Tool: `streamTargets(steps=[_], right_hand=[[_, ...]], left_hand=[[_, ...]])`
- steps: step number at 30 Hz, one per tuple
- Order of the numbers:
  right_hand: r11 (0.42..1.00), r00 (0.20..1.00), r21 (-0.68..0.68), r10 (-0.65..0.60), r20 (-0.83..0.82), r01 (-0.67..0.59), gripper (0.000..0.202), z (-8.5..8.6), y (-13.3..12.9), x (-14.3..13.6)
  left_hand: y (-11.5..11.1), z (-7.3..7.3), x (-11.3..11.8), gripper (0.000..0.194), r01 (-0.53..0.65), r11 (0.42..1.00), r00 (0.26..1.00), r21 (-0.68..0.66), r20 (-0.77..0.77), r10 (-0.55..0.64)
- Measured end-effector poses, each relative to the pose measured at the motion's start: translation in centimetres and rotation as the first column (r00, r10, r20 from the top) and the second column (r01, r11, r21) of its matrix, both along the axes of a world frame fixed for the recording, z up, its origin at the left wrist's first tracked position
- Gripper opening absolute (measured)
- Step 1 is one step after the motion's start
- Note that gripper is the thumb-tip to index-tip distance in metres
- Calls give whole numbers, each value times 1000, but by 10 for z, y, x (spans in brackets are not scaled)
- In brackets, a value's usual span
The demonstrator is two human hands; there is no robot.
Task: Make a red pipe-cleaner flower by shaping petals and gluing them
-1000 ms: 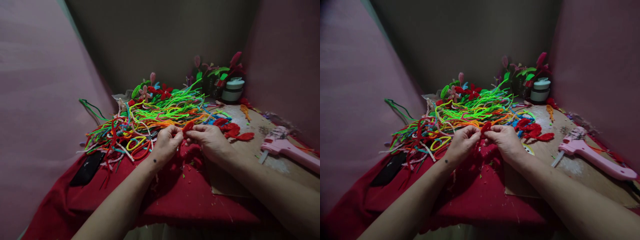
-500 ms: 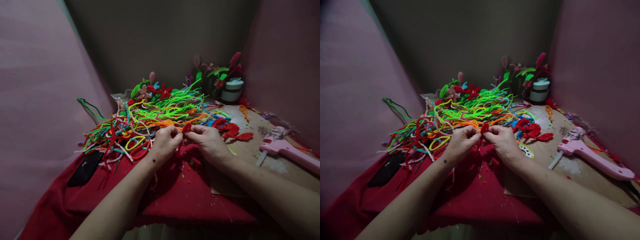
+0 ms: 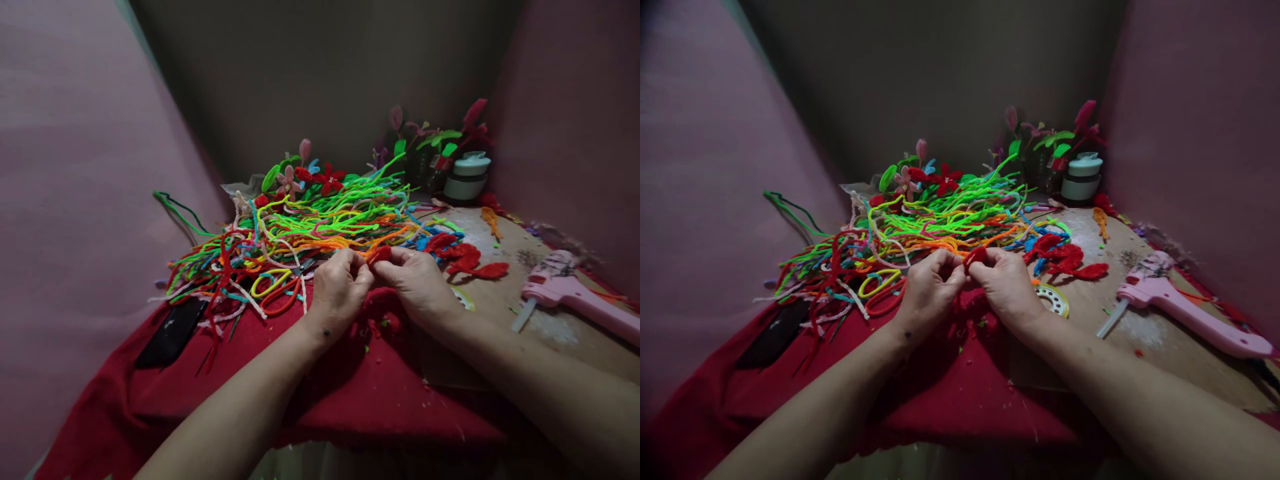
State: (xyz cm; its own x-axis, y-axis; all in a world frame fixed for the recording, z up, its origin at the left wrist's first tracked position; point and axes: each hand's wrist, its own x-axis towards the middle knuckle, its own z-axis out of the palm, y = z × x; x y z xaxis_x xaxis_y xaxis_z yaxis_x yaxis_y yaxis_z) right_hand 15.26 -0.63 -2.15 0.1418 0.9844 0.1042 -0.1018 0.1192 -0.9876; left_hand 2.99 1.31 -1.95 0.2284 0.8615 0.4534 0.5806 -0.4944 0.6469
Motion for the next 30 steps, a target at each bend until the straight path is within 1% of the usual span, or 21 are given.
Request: streamTargets(steps=[2,4,6,9,12,16,20,23,26,29,30], right_hand=[[1000,999,17,-17,46,16,8,2,-1,0],[1000,999,29,11,44,-12,8,2,-1,1],[997,996,32,78,-32,-77,7,0,0,3],[985,974,56,171,-146,-164,14,-4,4,7],[981,970,48,194,-149,-189,16,-6,6,9],[985,977,30,175,-125,-173,16,-5,5,9],[982,980,62,183,-82,-179,16,-5,4,10],[986,985,51,163,-63,-160,19,-6,5,11],[995,991,41,95,-93,-92,18,-7,6,10],[997,989,47,68,-131,-62,17,-7,6,10],[997,990,48,62,-128,-56,17,-7,6,10]], left_hand=[[-1,0,1,7,-8,999,1000,37,-26,9],[-1,1,0,7,4,1000,1000,6,8,-4],[2,4,-2,7,29,996,996,-88,90,-21],[5,11,-6,9,77,968,978,-239,206,-27],[5,18,-8,10,125,942,964,-312,261,-42],[3,23,-8,11,180,916,958,-359,276,-80],[3,22,-9,12,225,904,951,-364,284,-122],[3,22,-9,11,249,894,947,-372,288,-144],[2,23,-8,13,264,856,943,-444,305,-133],[0,24,-8,19,326,803,929,-499,326,-174],[0,23,-8,21,341,799,923,-495,336,-186]])
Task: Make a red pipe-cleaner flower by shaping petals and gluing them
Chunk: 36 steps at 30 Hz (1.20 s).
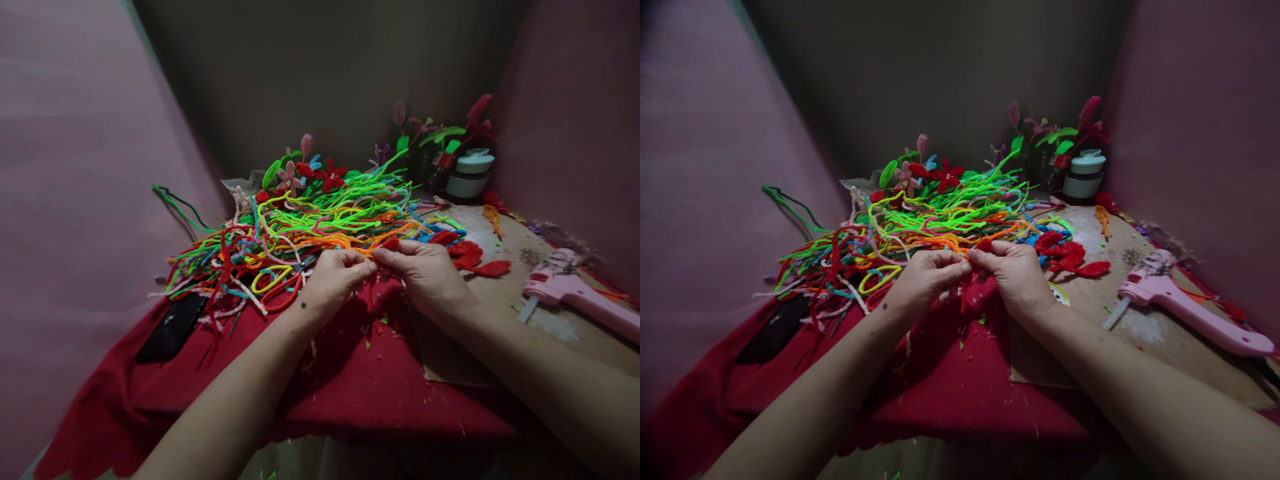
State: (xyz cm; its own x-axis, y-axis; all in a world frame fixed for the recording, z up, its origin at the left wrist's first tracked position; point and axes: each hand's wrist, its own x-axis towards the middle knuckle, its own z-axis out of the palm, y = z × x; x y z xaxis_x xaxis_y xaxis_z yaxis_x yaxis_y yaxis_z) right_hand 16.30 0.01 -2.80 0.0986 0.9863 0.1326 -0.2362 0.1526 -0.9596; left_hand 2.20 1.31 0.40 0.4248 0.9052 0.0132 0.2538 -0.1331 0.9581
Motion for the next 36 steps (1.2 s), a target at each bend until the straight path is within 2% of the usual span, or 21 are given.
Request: streamTargets(steps=[4,8,14,15,17,19,20,21,23,24,26,28,31,36], right_hand=[[1000,999,4,-3,46,3,19,0,1,0],[997,995,14,78,55,-79,21,-2,2,1],[999,990,-40,39,133,-34,21,2,0,1],[998,987,-47,37,155,-30,21,4,-1,0],[999,980,-50,30,197,-20,21,7,-3,-2],[998,977,-54,28,213,-17,22,9,-4,-3],[998,977,-59,34,209,-22,23,9,-4,-4],[998,980,-61,39,197,-27,24,9,-4,-4],[997,988,-62,45,145,-36,26,8,-3,-3],[998,993,-60,43,110,-37,26,7,-2,-3],[997,999,-68,31,39,-29,26,6,0,-1],[996,1000,-92,20,-4,-20,25,6,2,1],[995,1000,-99,22,1,-22,24,5,3,3],[998,998,-40,57,-2,-57,21,2,4,3]], left_hand=[[-1,-3,1,22,-46,996,999,78,21,44],[1,-2,0,21,-80,993,997,88,14,79],[5,0,-4,15,7,1000,999,-1,-34,-7],[5,-2,-4,17,-1,999,999,45,-48,3],[5,-7,-2,18,-39,965,994,258,-91,64],[3,-12,-1,16,-67,861,983,505,-112,142],[3,-13,0,15,-81,815,980,574,-105,171],[3,-13,0,15,-97,805,979,585,-90,183],[3,-12,0,19,-131,883,987,451,-28,161],[4,-10,0,22,-139,931,990,339,16,142],[4,-7,0,25,-117,984,990,132,96,105],[5,-4,0,24,-43,999,992,-6,117,43],[3,-2,0,23,75,989,994,-126,86,-64],[1,-1,1,16,36,992,998,-121,58,-29]])
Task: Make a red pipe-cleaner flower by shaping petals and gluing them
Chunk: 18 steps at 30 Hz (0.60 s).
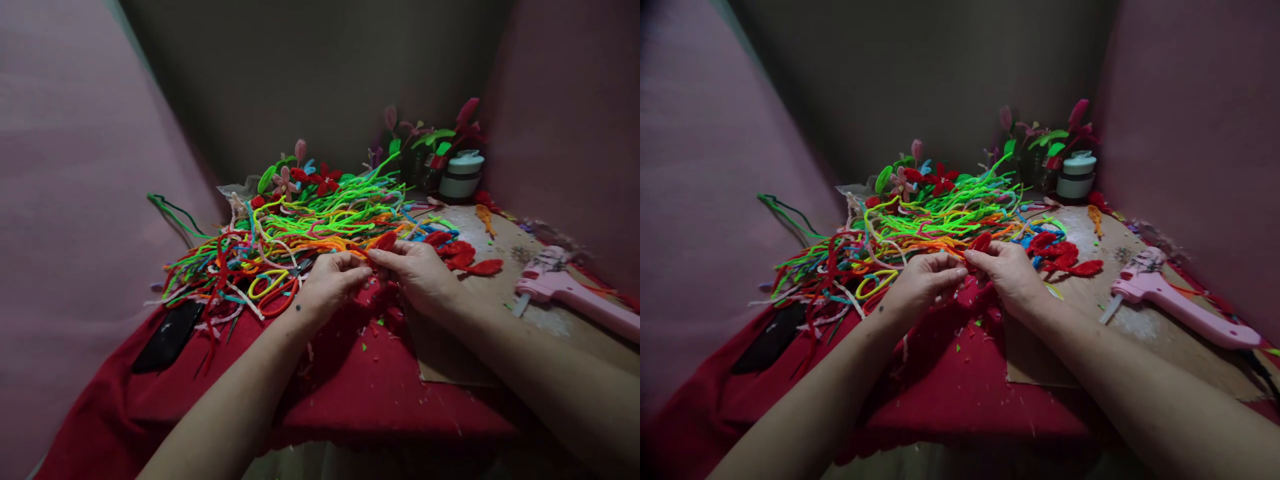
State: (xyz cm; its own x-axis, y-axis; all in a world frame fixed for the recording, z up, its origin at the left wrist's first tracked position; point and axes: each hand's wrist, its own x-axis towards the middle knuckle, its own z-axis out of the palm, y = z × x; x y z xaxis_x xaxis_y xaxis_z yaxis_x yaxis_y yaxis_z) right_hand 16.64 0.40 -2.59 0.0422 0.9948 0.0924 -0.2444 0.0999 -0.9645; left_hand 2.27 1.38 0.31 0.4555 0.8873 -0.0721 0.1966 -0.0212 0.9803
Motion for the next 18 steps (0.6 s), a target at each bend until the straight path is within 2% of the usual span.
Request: streamTargets(steps=[3,5,9,13,15,17,18], right_hand=[[999,997,34,-31,73,29,20,-1,0,0],[996,994,53,-70,79,66,21,-1,1,-1],[998,994,-28,-59,-92,57,25,0,1,-5],[996,980,-71,-65,-188,53,29,2,2,-7],[996,981,-66,-65,-184,54,31,1,3,-7],[997,986,-36,-73,-147,69,28,-2,3,-6],[997,989,-17,-83,-122,81,26,-3,4,-6]], left_hand=[[0,0,0,17,5,999,1000,41,-19,-5],[0,-1,-1,20,36,999,999,-13,29,-35],[-1,-5,0,17,201,954,956,-221,255,-142],[0,-10,3,15,254,928,920,-274,365,-144],[2,-12,4,14,318,889,890,-329,426,-161],[3,-13,4,13,355,869,891,-346,407,-201],[3,-13,4,13,319,896,918,-310,337,-210]])
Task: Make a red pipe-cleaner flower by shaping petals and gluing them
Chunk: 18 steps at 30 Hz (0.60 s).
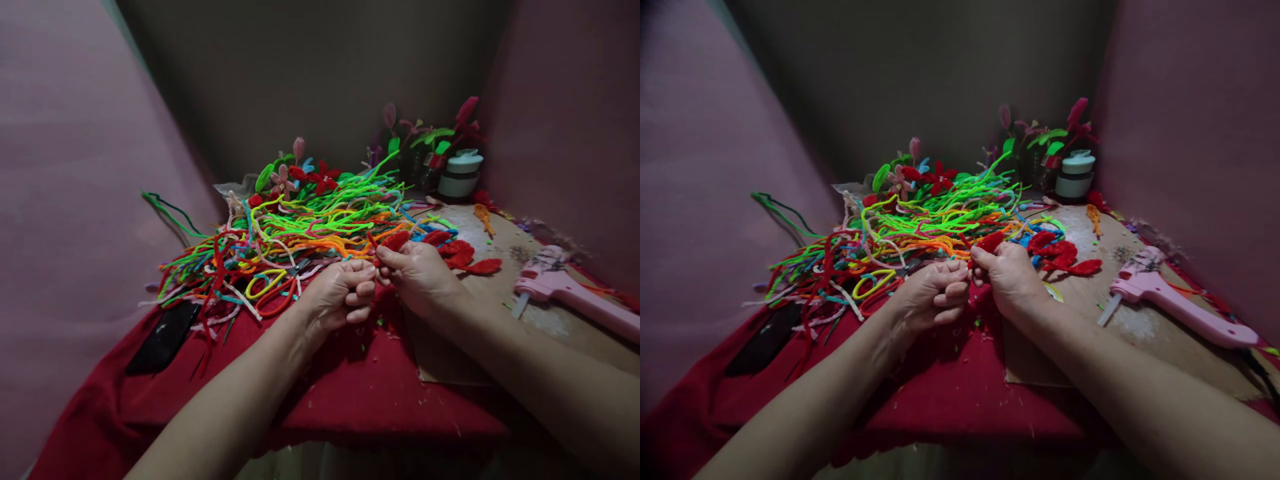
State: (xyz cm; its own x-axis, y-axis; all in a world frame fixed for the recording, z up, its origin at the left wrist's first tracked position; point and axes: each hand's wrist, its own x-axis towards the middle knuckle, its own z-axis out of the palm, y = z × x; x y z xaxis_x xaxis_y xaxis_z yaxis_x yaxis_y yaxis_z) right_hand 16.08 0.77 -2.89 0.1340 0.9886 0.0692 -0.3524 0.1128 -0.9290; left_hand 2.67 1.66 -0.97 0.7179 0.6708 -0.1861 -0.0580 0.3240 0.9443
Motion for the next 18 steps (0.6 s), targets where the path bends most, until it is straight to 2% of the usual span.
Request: streamTargets(steps=[1,2,3,5,6,7,8,10,11,12,13,14,16,17,18], right_hand=[[1000,1000,15,-16,25,16,24,-1,0,0],[999,998,26,-33,45,32,23,-3,0,0],[999,997,27,-44,57,42,22,-4,0,0],[999,998,-2,-42,46,42,21,-5,-2,0],[999,999,-21,-31,31,32,21,-5,-2,0],[999,1000,-40,-17,14,17,21,-5,-3,-1],[998,1000,-57,-3,-5,2,22,-5,-4,-1],[998,999,-66,5,-40,-8,23,-5,-5,-2],[998,999,-61,-1,-48,-2,24,-5,-5,-2],[999,999,-54,-5,-53,2,24,-5,-5,-2],[999,998,-48,-5,-57,2,25,-6,-4,-3],[999,998,-49,4,-63,-7,26,-6,-4,-3],[997,994,-69,32,-105,-39,28,-5,-4,-3],[995,989,-80,44,-141,-56,29,-4,-4,-3],[994,982,-85,52,-179,-68,30,-3,-4,-3]], left_hand=[[0,0,0,14,-47,991,994,125,-89,58],[-2,0,0,14,-101,947,970,305,-182,162],[-3,0,1,14,-134,849,921,511,-252,297],[-8,-2,1,13,-78,543,782,836,-287,554],[-10,-4,2,13,-5,403,723,915,-275,633],[-12,-6,3,13,70,299,683,952,-264,682],[-14,-8,3,13,131,233,656,964,-260,708],[-15,-10,4,14,179,178,639,968,-252,727],[-15,-10,4,14,159,184,646,970,-243,723],[-15,-9,4,14,109,222,666,969,-237,707],[-14,-8,5,14,29,307,701,951,-238,672],[-13,-6,5,15,-69,439,751,896,-243,614],[-11,-1,5,15,-236,748,871,621,-206,446],[-10,0,4,15,-260,864,921,432,-159,356],[-8,2,3,15,-247,933,954,263,-101,282]])
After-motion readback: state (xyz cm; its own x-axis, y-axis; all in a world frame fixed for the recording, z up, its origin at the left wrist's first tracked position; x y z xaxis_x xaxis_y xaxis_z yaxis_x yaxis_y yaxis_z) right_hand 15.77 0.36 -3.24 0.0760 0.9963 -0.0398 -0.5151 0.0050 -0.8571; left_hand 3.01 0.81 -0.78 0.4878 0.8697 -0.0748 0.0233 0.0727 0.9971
